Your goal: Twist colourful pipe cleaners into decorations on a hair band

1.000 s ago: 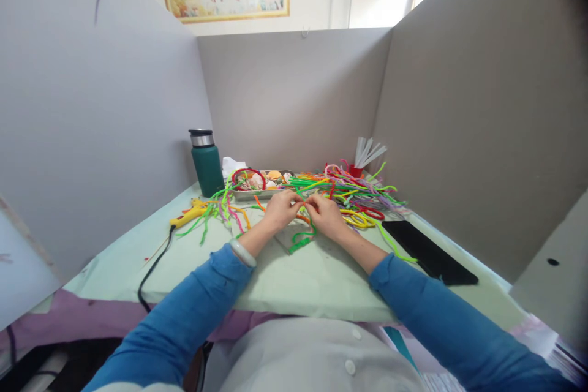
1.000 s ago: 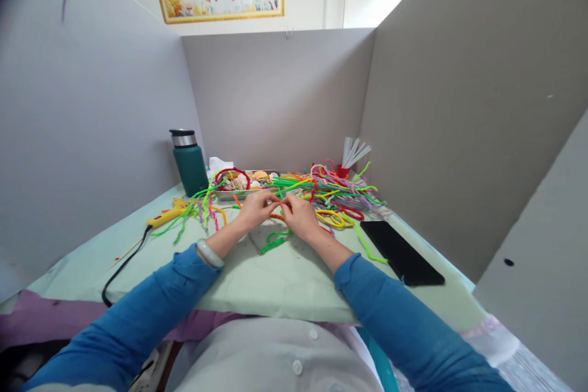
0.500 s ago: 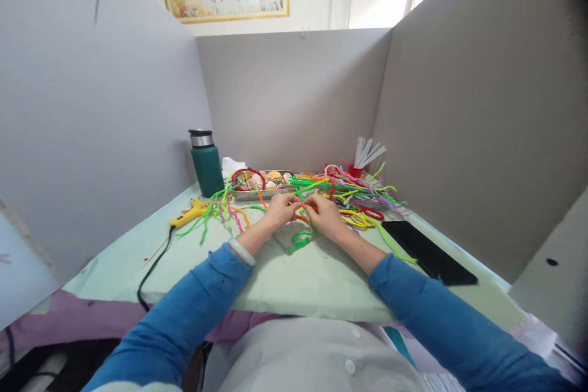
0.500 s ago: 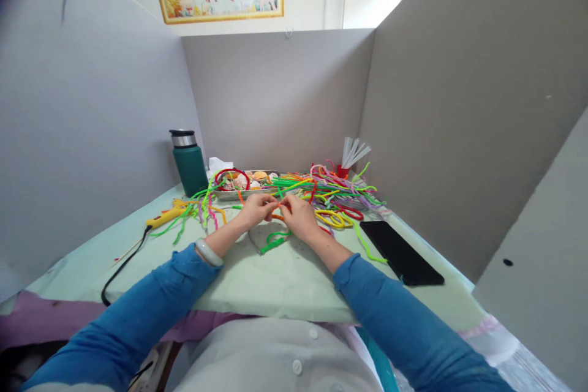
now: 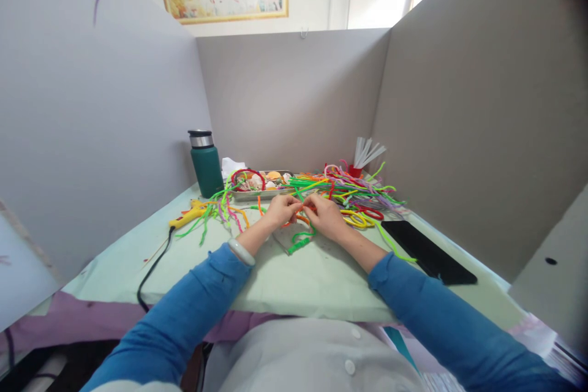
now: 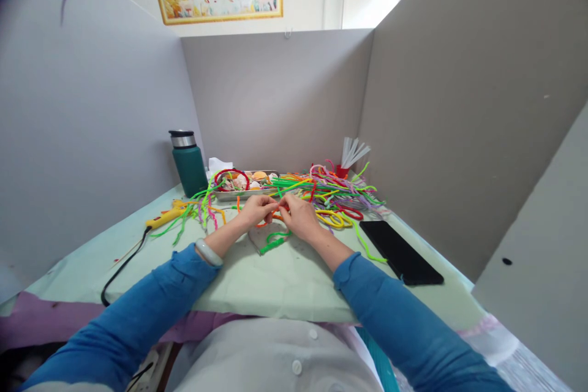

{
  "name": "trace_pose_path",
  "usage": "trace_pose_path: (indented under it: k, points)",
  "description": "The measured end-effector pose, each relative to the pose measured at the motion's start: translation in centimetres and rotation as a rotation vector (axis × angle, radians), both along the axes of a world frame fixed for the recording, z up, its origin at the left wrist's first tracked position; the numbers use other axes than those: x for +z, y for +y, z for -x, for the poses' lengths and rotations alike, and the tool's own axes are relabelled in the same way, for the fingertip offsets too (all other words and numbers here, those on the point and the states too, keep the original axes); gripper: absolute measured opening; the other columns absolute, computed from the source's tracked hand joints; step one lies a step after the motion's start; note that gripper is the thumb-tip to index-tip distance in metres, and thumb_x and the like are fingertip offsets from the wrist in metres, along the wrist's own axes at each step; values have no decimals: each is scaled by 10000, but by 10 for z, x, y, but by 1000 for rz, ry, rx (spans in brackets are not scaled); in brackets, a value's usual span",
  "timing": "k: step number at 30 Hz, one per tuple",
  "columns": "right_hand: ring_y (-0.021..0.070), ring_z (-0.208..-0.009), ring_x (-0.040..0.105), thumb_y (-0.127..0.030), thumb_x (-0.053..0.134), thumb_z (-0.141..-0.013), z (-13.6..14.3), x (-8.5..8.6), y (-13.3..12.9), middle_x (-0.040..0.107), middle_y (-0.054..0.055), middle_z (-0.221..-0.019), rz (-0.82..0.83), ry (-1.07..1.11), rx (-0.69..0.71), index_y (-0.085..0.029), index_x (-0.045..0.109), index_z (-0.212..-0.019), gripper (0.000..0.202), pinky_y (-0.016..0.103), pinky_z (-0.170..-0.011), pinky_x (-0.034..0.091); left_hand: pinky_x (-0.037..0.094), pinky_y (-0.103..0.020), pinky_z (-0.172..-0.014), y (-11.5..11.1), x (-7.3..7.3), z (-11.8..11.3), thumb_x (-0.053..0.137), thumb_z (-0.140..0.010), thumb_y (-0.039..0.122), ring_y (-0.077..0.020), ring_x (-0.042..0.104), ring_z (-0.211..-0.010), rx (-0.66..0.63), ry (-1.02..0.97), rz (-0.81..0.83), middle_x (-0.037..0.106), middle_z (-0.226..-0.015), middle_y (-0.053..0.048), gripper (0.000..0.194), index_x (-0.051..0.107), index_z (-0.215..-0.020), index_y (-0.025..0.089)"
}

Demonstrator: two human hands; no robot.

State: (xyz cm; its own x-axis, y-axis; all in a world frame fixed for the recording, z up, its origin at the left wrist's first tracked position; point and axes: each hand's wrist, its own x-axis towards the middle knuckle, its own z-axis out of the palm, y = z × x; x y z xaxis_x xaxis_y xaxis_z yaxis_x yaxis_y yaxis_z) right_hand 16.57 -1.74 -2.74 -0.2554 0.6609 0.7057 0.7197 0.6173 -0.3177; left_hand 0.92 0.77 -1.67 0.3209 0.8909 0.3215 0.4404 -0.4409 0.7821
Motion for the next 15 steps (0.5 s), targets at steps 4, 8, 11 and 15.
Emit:
trace_pose_path:
  k: [4, 8, 11, 15]
  points:
    - [131, -650, 538, -243, 470, -809, -1, 1, 0, 614, 25, -738, -9, -4, -7, -178, 551, -819, 105, 222, -596, 347, 313, -144, -389, -4, 3, 0, 457, -760, 289, -59, 460, -393, -24, 7, 29, 551, -477, 5, 240, 610, -776, 105]
    - [126, -629, 526, -250, 465, -814, 0, 1, -1, 604, 22, -725, -16, 1, -1, -176, 542, -810, 106, 221, -578, 334, 309, -147, -381, -7, 6, 1, 429, -771, 278, -63, 456, -382, -48, 42, 43, 528, -450, 12, 241, 599, -745, 109]
    - [122, -634, 520, -241, 459, -816, 0, 0, 0, 604, 20, -731, -10, 54, 23, -175, 534, -803, 101, 222, -586, 339, 337, -148, -404, -7, 7, 3, 435, -779, 305, -64, 471, -403, -99, 19, 20, 524, -463, 17, 247, 587, -752, 112]
    - [115, -630, 506, -247, 459, -813, 0, 0, 4, 602, 13, -736, 39, 147, 80, -173, 538, -789, 111, 222, -584, 344, 335, -148, -406, -6, 10, 4, 463, -766, 296, -62, 467, -401, -117, 0, -42, 510, -461, 26, 225, 586, -768, 109]
